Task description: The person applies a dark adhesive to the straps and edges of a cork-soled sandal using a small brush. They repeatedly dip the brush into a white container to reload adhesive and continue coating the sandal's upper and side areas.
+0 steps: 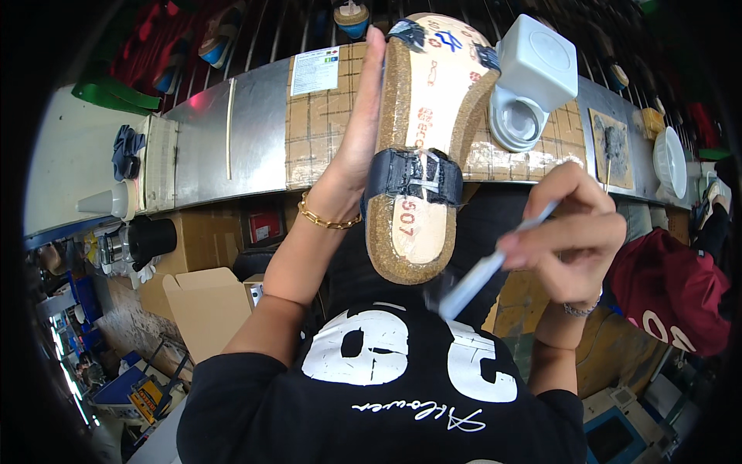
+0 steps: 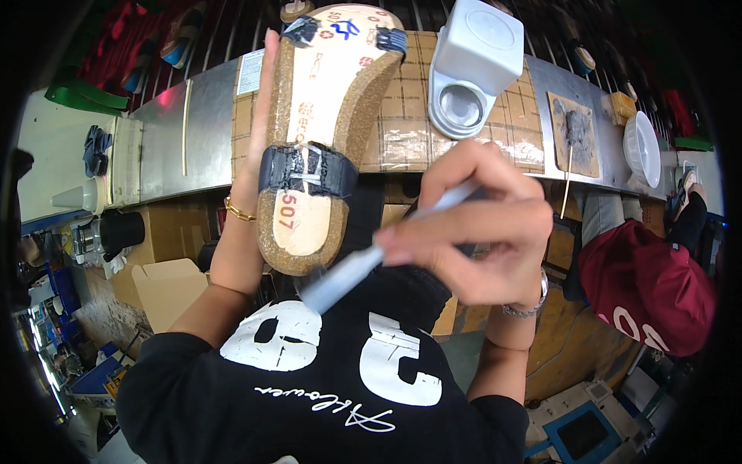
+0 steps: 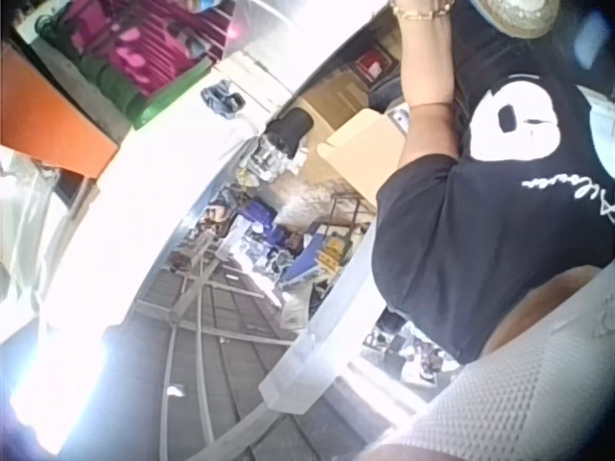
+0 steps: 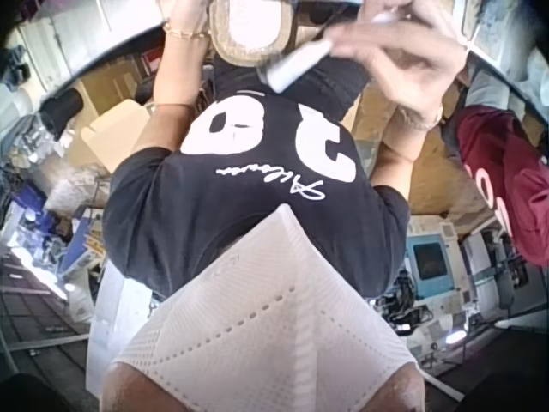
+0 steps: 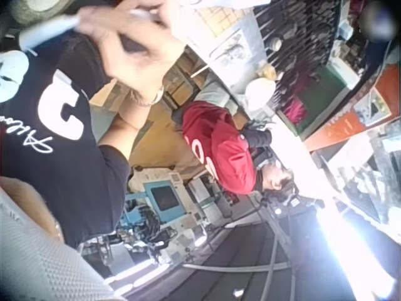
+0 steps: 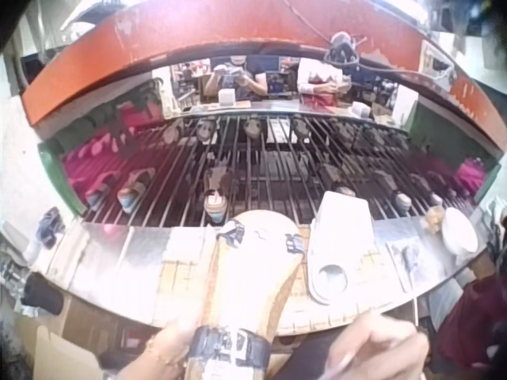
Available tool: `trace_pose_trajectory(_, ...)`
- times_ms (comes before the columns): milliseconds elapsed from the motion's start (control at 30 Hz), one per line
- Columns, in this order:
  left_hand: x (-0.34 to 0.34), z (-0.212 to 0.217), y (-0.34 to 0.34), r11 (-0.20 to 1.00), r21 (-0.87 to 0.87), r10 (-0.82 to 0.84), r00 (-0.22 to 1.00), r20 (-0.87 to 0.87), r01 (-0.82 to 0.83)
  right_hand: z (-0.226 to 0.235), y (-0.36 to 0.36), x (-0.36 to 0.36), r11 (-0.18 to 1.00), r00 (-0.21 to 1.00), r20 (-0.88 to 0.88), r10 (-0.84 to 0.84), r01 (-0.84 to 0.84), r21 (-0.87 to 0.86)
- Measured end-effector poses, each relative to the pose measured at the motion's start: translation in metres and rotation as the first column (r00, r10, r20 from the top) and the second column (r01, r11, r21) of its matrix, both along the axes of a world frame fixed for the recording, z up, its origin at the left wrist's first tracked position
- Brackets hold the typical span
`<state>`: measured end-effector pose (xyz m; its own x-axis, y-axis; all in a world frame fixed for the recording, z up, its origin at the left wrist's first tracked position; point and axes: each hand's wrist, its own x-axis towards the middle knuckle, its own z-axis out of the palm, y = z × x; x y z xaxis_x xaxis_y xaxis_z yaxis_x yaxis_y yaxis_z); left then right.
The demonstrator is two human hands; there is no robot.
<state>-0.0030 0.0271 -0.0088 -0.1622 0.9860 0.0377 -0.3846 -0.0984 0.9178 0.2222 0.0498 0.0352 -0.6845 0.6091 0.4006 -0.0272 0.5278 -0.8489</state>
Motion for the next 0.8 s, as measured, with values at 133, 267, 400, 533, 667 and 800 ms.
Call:
trace_pose_trajectory(133,-0.007,-0.013,0.012,0.974,0.062,-0.228,0.938,0.261,0.220,-0.005,0.008,0.001,0.995,0.997,0.021,0.077,-0.078,0.064)
trace_pose_trajectory(267,-0.010,-0.023,0.011,0.937,0.125,-0.346,0.833,0.432,0.325,-0.010,0.004,-0.008,0.993,0.994,0.003,-0.107,0.106,0.052)
trace_pose_trajectory(400,-0.002,-0.011,0.003,0.964,0.048,-0.265,0.911,0.315,0.263,-0.003,0.006,-0.001,0.999,0.999,-0.036,0.038,-0.038,0.001)
trace_pose_trajectory(533,-0.002,-0.003,0.003,0.970,0.031,-0.239,0.933,0.268,0.240,-0.006,0.011,0.001,0.999,0.999,0.027,0.040,-0.040,0.005)
trace_pose_trajectory(667,0.000,-0.001,0.000,0.978,0.013,-0.204,0.951,0.231,0.207,-0.005,0.011,0.002,0.999,0.999,-0.004,0.040,-0.040,-0.007)
trace_pose_trajectory(800,0.001,0.001,-0.002,0.986,-0.004,-0.165,0.967,0.195,0.169,-0.009,0.010,0.004,0.998,0.998,0.008,0.058,-0.058,-0.038)
